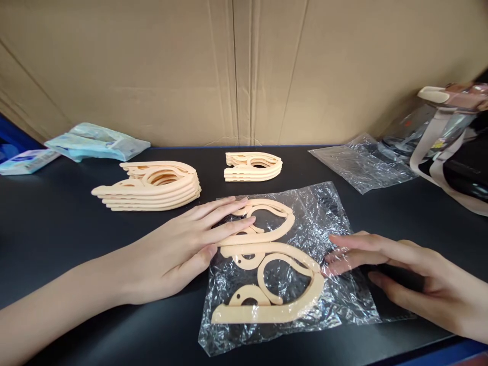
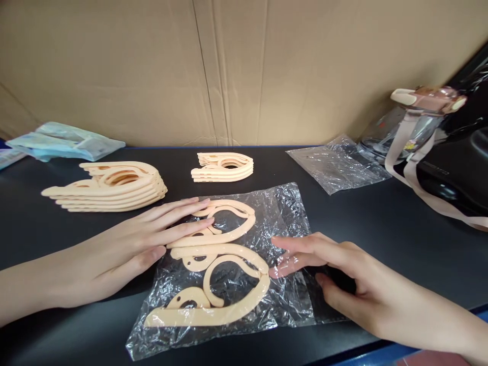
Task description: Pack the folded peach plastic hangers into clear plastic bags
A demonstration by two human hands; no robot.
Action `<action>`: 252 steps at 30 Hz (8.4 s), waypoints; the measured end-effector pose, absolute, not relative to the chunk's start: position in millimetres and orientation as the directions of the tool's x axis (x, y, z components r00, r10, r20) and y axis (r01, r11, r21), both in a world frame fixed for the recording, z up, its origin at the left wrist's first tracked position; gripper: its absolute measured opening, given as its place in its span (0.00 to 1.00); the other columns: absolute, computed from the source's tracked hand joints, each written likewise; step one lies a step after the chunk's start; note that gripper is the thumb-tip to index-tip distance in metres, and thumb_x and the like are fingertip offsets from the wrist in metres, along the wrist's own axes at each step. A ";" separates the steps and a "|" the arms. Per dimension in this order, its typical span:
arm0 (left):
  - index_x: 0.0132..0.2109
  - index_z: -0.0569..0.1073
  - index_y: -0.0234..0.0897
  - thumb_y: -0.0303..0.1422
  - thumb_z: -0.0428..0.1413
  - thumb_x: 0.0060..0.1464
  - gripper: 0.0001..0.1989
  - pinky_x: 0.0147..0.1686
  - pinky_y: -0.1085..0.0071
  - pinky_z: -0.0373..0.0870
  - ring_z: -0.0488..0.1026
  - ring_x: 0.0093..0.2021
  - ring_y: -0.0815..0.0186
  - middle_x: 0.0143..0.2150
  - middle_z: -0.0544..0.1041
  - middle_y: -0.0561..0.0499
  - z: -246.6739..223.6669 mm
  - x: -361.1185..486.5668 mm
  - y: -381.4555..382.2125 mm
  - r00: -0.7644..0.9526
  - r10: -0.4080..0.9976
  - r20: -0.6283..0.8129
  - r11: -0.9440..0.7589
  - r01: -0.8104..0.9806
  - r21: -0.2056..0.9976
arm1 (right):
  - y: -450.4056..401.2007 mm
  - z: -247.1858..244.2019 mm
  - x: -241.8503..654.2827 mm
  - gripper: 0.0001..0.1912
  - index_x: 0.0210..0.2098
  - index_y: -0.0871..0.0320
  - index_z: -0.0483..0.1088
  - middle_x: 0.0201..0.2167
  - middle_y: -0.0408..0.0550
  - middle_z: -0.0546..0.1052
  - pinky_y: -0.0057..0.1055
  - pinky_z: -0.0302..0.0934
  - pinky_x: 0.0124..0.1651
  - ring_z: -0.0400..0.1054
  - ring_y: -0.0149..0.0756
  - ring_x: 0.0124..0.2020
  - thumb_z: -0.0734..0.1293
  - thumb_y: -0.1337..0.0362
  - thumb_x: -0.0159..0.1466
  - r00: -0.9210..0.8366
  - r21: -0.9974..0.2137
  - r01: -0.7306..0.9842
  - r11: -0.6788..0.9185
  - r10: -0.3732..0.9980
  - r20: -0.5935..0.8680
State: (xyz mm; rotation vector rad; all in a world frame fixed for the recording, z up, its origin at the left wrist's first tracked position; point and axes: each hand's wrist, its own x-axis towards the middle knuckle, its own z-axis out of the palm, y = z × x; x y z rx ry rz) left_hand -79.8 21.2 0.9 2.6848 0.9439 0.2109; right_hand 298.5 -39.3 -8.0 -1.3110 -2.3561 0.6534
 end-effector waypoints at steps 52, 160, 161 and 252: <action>0.72 0.49 0.51 0.38 0.35 0.70 0.26 0.70 0.53 0.48 0.47 0.73 0.53 0.75 0.47 0.56 1.1 -78.2 24.2 0.810 0.568 0.146 -0.806 0.510 0.301 | 131.9 44.2 236.5 0.44 0.63 0.61 0.59 0.51 0.55 0.74 0.47 0.62 0.55 0.70 0.50 0.51 0.70 0.44 0.55 -0.609 -0.285 0.664 0.691 0.722 0.329; 0.69 0.55 0.45 0.38 0.44 0.68 0.25 0.66 0.57 0.60 0.64 0.65 0.57 0.68 0.64 0.49 -6.4 -71.9 33.6 0.595 0.793 0.132 -0.591 0.698 0.405 | 32.5 -11.9 246.8 0.19 0.45 0.57 0.72 0.43 0.51 0.77 0.35 0.72 0.49 0.73 0.37 0.43 0.52 0.58 0.75 -0.705 -0.143 0.601 0.787 0.605 0.370; 0.69 0.55 0.45 0.39 0.44 0.68 0.25 0.66 0.57 0.60 0.64 0.65 0.57 0.68 0.64 0.49 -6.4 -71.9 33.6 0.594 0.794 0.132 -0.590 0.698 0.407 | 32.0 -11.3 246.5 0.19 0.45 0.57 0.72 0.43 0.51 0.77 0.35 0.72 0.48 0.73 0.37 0.42 0.52 0.58 0.75 -0.700 -0.151 0.605 0.782 0.613 0.366; 0.69 0.55 0.41 0.50 0.39 0.68 0.29 0.71 0.51 0.44 0.48 0.73 0.58 0.72 0.57 0.48 0.3 -65.3 22.9 0.729 0.652 0.209 -0.758 0.623 0.193 | 124.8 37.8 245.2 0.24 0.50 0.59 0.69 0.49 0.53 0.77 0.43 0.65 0.52 0.71 0.45 0.48 0.63 0.48 0.64 -0.609 -0.224 0.700 0.679 0.730 0.310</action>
